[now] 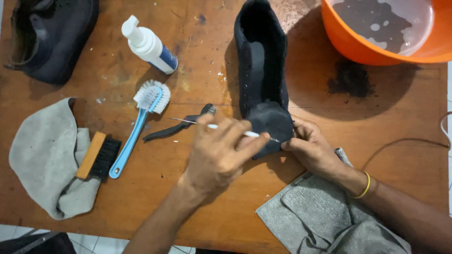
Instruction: The person uses a small metal tool to scrape and clean the inner lining of a black shoe, then switches to a brush to scrub the same area. They continue scraping and brushing the shoe's interior throughout the clip.
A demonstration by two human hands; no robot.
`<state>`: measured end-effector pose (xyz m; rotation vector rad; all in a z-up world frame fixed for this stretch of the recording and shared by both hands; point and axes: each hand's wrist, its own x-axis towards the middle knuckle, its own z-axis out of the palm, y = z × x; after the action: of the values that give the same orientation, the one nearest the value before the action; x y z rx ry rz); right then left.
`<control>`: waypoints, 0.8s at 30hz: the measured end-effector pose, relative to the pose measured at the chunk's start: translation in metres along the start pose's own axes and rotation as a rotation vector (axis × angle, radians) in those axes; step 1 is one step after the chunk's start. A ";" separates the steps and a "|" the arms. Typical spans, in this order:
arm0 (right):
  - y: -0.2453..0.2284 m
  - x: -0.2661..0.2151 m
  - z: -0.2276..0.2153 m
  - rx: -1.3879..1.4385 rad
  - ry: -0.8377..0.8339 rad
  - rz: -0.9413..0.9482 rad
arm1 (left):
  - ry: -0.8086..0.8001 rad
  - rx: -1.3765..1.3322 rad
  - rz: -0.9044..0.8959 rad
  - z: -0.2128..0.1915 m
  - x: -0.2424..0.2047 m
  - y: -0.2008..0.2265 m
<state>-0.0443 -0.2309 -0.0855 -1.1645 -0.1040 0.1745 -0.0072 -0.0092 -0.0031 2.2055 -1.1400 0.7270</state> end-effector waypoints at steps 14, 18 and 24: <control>-0.013 0.004 0.009 -0.020 -0.022 -0.028 | 0.004 0.156 -0.012 -0.003 0.008 0.004; -0.009 0.005 0.004 -0.031 -0.039 -0.037 | 0.012 0.195 -0.021 -0.001 0.007 0.001; -0.009 0.006 0.010 0.010 -0.022 -0.052 | -0.043 0.165 -0.004 -0.008 0.004 -0.010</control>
<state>-0.0398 -0.2240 -0.0735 -1.1491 -0.1522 0.1419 0.0015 -0.0011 0.0036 2.3697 -1.1320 0.8009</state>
